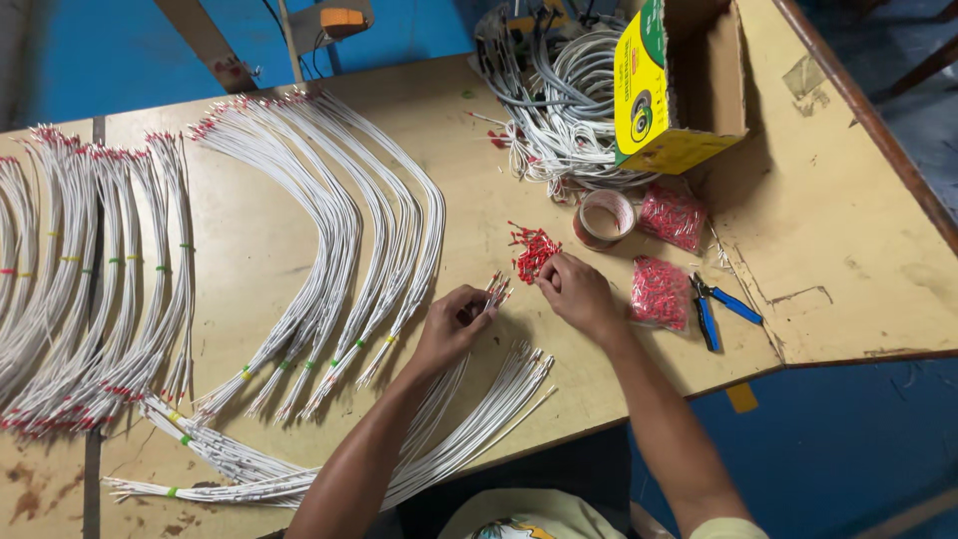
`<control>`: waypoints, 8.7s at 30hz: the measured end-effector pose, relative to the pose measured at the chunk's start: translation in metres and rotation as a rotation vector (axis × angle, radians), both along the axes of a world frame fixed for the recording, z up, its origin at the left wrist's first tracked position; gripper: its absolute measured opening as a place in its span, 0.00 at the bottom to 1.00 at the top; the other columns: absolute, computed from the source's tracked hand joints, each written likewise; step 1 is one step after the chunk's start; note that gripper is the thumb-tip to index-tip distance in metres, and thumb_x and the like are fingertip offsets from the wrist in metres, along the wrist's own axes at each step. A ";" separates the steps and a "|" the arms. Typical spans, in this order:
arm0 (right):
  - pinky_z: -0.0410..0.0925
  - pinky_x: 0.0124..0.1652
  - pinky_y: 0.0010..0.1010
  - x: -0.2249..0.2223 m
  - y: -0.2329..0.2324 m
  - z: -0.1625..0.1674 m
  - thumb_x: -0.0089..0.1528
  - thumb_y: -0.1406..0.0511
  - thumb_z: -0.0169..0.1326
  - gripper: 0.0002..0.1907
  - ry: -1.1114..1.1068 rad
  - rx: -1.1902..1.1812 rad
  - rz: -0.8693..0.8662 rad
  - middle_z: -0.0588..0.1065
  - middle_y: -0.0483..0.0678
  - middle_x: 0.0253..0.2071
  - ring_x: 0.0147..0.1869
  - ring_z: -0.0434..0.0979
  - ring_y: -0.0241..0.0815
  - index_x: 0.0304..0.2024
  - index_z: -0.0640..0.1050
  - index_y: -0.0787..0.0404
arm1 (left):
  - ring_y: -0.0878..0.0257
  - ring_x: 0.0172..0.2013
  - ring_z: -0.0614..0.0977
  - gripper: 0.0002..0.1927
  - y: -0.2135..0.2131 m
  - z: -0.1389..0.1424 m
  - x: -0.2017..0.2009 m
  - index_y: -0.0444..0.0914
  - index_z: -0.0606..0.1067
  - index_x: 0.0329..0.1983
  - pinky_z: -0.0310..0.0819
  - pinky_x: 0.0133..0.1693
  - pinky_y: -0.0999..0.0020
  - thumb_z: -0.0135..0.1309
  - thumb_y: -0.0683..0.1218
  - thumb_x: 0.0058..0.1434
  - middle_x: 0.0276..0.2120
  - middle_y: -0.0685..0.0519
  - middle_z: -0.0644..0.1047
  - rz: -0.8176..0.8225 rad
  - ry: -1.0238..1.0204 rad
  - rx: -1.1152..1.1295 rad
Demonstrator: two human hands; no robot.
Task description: The person sits at a workbench attaching red terminal connectors to the ends of white wire leads, pressing each connector onto a stripped wire end by hand and occasionally using pliers to crimp it, then laying the finished lead with the completed bundles on the table.
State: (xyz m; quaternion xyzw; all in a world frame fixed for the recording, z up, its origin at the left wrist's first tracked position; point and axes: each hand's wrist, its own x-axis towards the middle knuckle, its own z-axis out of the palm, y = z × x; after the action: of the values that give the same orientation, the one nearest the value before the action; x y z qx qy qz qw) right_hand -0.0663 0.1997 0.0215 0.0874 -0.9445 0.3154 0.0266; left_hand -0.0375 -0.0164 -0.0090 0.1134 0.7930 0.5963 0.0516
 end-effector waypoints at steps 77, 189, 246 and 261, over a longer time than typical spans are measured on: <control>0.72 0.35 0.40 0.004 -0.012 -0.045 0.63 0.65 0.60 0.06 0.259 0.050 0.178 0.76 0.48 0.39 0.37 0.80 0.50 0.43 0.79 0.56 | 0.61 0.30 0.79 0.15 -0.009 -0.029 0.002 0.32 0.78 0.47 0.75 0.36 0.67 0.58 0.38 0.56 0.35 0.48 0.76 -0.095 0.095 -0.060; 0.71 0.31 0.21 0.002 0.001 -0.055 0.68 0.72 0.55 0.06 -0.321 -0.966 0.153 0.82 0.48 0.41 0.35 0.80 0.31 0.46 0.81 0.64 | 0.63 0.30 0.82 0.12 -0.008 -0.032 0.004 0.35 0.77 0.46 0.77 0.34 0.68 0.61 0.40 0.59 0.32 0.50 0.79 -0.109 0.074 -0.047; 0.70 0.31 0.35 -0.001 0.005 -0.046 0.58 0.69 0.62 0.06 0.133 -0.054 -0.012 0.75 0.48 0.27 0.28 0.75 0.41 0.33 0.76 0.60 | 0.65 0.28 0.78 0.13 -0.009 -0.030 0.005 0.34 0.77 0.46 0.75 0.33 0.70 0.60 0.38 0.57 0.30 0.51 0.77 -0.114 0.052 -0.005; 0.70 0.28 0.20 0.004 -0.004 -0.054 0.67 0.73 0.56 0.07 -0.429 -1.003 0.164 0.82 0.50 0.39 0.30 0.77 0.30 0.48 0.78 0.67 | 0.64 0.30 0.82 0.12 -0.009 -0.027 0.004 0.34 0.76 0.43 0.78 0.34 0.69 0.62 0.39 0.55 0.30 0.50 0.79 -0.099 -0.002 -0.023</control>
State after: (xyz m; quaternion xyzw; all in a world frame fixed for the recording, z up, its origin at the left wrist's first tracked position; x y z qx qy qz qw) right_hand -0.0620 0.1953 -0.0327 0.0712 -0.6529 0.7384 -0.1528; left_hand -0.0331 -0.0254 -0.0360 0.1511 0.7931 0.5842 0.0831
